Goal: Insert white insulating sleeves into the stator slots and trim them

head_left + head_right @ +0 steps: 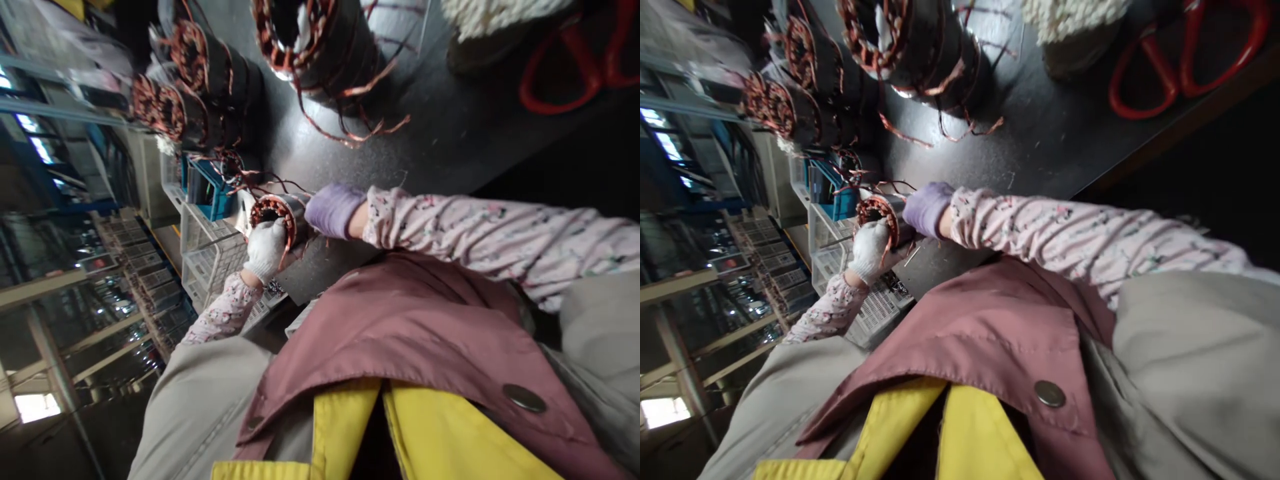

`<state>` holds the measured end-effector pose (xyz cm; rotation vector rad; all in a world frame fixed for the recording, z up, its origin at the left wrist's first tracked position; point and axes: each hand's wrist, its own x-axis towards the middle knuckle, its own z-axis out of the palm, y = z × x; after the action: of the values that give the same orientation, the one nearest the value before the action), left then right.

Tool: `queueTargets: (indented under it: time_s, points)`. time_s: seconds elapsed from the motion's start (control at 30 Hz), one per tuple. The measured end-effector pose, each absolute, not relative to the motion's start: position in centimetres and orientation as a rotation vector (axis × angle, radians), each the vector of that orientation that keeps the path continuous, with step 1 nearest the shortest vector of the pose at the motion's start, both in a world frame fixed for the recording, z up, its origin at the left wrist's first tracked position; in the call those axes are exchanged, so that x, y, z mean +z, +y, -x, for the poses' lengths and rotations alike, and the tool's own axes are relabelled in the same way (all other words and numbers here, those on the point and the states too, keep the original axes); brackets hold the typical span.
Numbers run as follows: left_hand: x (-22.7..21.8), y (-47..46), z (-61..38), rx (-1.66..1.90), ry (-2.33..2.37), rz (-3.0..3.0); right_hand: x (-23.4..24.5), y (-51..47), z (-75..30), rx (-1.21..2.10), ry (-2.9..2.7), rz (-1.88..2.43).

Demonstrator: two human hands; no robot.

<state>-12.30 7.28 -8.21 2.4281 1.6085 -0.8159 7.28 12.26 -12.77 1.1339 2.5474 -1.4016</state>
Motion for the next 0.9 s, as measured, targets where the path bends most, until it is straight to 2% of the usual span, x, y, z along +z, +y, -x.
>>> queueTargets:
  time_s: [0.2,0.33,0.9]
  points:
    - [-7.7,6.9,11.2,-0.829,1.572,-2.489,-18.5,8.0,-14.1,-1.600,2.286,-1.283]
    - [-7.4,6.9,11.4,-0.796,1.585,-2.481,-20.5,6.8,-15.1,-1.569,2.139,-1.411]
    - [-7.5,6.5,11.6,-0.793,1.537,-2.571,-17.7,11.8,-11.5,-1.457,2.333,-1.160]
